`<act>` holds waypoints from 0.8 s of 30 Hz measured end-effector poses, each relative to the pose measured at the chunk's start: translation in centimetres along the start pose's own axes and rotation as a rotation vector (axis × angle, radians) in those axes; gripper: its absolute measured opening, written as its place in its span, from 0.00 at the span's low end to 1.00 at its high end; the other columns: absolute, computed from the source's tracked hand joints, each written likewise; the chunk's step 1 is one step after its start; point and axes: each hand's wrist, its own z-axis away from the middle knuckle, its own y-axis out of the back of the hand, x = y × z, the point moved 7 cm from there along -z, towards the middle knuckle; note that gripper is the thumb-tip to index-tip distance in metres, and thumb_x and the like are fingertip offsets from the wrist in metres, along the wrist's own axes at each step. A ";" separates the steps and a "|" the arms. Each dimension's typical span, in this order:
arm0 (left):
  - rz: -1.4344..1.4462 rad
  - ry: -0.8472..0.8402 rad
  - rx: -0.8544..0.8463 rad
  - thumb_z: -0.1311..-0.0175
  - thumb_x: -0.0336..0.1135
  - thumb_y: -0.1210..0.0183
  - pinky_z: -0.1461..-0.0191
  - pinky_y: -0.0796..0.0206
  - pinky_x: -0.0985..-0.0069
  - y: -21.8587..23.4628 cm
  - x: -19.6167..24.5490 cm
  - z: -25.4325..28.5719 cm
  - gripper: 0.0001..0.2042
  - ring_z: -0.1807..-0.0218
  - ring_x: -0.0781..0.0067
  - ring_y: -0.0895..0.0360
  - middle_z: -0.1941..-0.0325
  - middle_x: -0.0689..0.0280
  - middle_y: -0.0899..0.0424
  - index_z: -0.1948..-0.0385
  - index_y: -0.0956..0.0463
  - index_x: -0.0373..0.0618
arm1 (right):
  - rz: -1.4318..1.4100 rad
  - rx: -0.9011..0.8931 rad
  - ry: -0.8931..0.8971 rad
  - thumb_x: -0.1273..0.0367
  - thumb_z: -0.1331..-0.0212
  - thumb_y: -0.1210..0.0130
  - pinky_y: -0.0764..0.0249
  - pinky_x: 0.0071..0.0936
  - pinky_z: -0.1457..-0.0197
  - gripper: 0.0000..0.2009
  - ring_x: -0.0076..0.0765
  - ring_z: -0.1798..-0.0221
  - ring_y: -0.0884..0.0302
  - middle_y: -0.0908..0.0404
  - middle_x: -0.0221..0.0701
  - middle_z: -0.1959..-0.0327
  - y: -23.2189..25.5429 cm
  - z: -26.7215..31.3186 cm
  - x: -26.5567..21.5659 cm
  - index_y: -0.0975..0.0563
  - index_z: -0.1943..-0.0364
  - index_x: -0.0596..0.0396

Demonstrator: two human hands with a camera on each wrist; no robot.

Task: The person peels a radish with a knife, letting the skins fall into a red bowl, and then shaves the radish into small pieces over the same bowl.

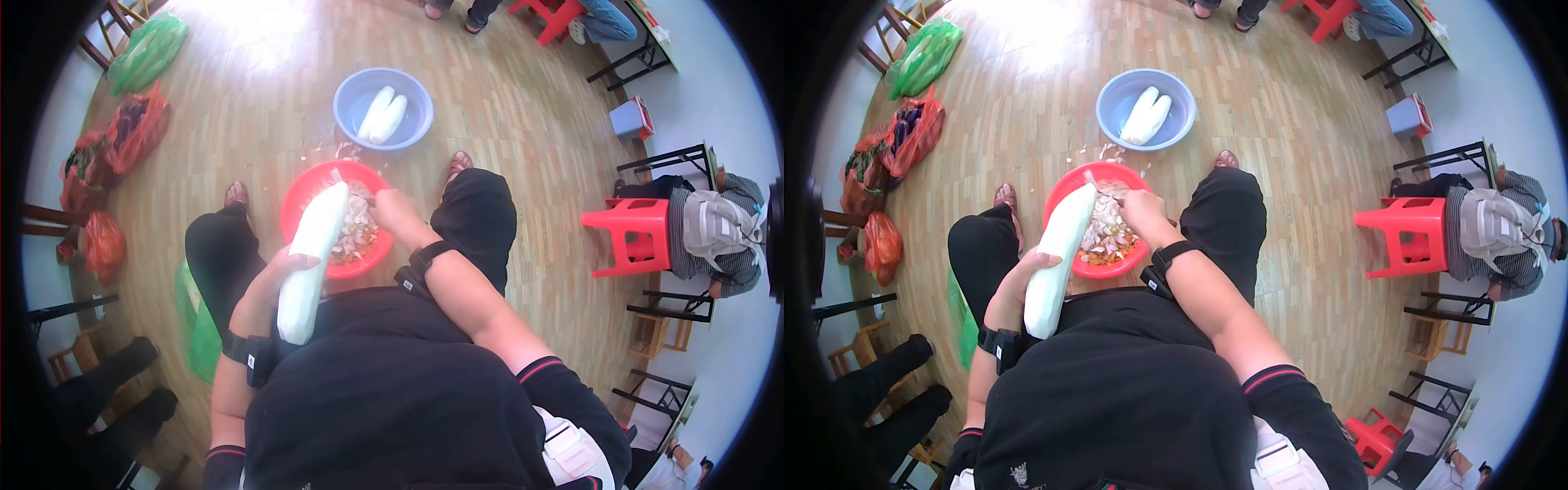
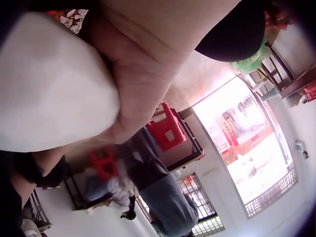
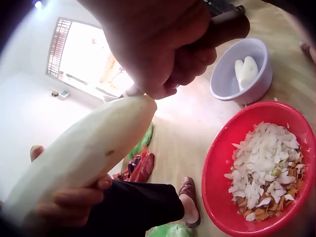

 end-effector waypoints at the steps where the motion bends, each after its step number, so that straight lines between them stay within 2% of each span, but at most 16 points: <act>1: -0.009 0.001 -0.002 0.54 0.40 0.42 0.74 0.27 0.72 -0.1 0.1 0.2 0.26 0.78 0.65 0.24 0.74 0.56 0.24 0.52 0.35 0.35 | -0.006 0.007 -0.004 0.63 0.51 0.46 0.27 0.39 0.63 0.11 0.49 0.68 0.21 0.20 0.43 0.73 -0.4 -0.1 0.3 0.20 0.70 0.56; 4: 0.019 -0.064 0.005 0.53 0.41 0.41 0.73 0.27 0.71 -0.3 0.9 0.4 0.27 0.77 0.65 0.24 0.74 0.56 0.24 0.52 0.35 0.35 | -0.064 -0.020 -0.031 0.63 0.51 0.47 0.27 0.40 0.62 0.12 0.50 0.66 0.21 0.21 0.46 0.72 -0.5 -0.2 0.4 0.20 0.70 0.58; 7: 0.035 0.001 0.122 0.53 0.42 0.41 0.73 0.28 0.71 0.5 0.3 0.7 0.27 0.77 0.65 0.24 0.74 0.56 0.24 0.52 0.35 0.35 | -0.158 -0.054 -0.007 0.63 0.50 0.47 0.28 0.41 0.62 0.13 0.50 0.67 0.22 0.21 0.47 0.72 -0.3 -0.2 0.0 0.21 0.69 0.59; 9: 0.057 0.043 0.092 0.51 0.42 0.42 0.71 0.26 0.70 0.4 0.1 0.7 0.26 0.75 0.63 0.23 0.72 0.56 0.24 0.52 0.35 0.34 | -0.292 0.060 0.070 0.64 0.50 0.47 0.28 0.40 0.65 0.11 0.48 0.69 0.22 0.22 0.45 0.75 0.2 -0.5 -0.8 0.24 0.73 0.60; 10: 0.070 0.036 0.099 0.51 0.42 0.42 0.71 0.26 0.70 0.5 -0.1 0.6 0.26 0.75 0.63 0.23 0.72 0.56 0.24 0.52 0.35 0.34 | -0.285 0.050 0.081 0.64 0.50 0.47 0.28 0.40 0.65 0.11 0.48 0.69 0.22 0.22 0.45 0.75 0.4 -0.5 -1.3 0.24 0.73 0.60; 12: 0.169 -0.082 0.136 0.49 0.40 0.43 0.67 0.24 0.68 0.8 0.0 0.2 0.25 0.72 0.62 0.21 0.68 0.56 0.23 0.52 0.36 0.34 | -0.372 0.092 0.155 0.65 0.51 0.46 0.26 0.40 0.63 0.09 0.44 0.67 0.21 0.20 0.40 0.72 1.6 0.2 -2.8 0.24 0.73 0.56; 13: 0.178 -0.086 0.142 0.49 0.40 0.43 0.67 0.24 0.68 1.0 0.3 0.2 0.25 0.72 0.62 0.21 0.68 0.56 0.23 0.52 0.36 0.34 | -0.368 0.084 0.163 0.65 0.51 0.46 0.26 0.40 0.63 0.09 0.44 0.67 0.21 0.20 0.40 0.72 2.3 0.7 -3.6 0.24 0.73 0.56; 15: 0.126 -0.063 -0.009 0.47 0.37 0.44 0.65 0.24 0.67 0.1 1.2 -0.2 0.23 0.68 0.63 0.20 0.65 0.58 0.24 0.51 0.36 0.35 | -0.154 0.245 0.398 0.67 0.53 0.44 0.26 0.37 0.69 0.07 0.42 0.71 0.22 0.22 0.37 0.76 4.8 2.6 -6.6 0.28 0.76 0.55; 18: -0.004 -0.138 0.029 0.48 0.36 0.43 0.66 0.24 0.69 1.3 1.8 -1.4 0.23 0.70 0.67 0.21 0.66 0.60 0.25 0.52 0.36 0.36 | 0.000 0.319 0.492 0.66 0.55 0.43 0.27 0.35 0.71 0.08 0.40 0.74 0.23 0.24 0.35 0.78 5.8 4.1 -9.0 0.30 0.76 0.52; 21: -0.008 -0.232 0.076 0.49 0.35 0.41 0.68 0.24 0.72 1.1 2.4 -1.3 0.23 0.72 0.70 0.22 0.68 0.61 0.26 0.52 0.36 0.37 | 0.074 0.360 0.523 0.67 0.56 0.42 0.28 0.33 0.73 0.08 0.38 0.74 0.23 0.24 0.34 0.76 5.8 4.6 -10.1 0.30 0.77 0.52; 24: -0.023 -0.195 0.028 0.50 0.34 0.41 0.69 0.25 0.73 1.0 1.9 -1.6 0.23 0.74 0.71 0.23 0.69 0.62 0.26 0.52 0.36 0.38 | 0.073 0.452 0.579 0.68 0.56 0.41 0.28 0.33 0.73 0.08 0.36 0.72 0.23 0.24 0.32 0.77 5.9 4.8 -10.3 0.30 0.77 0.51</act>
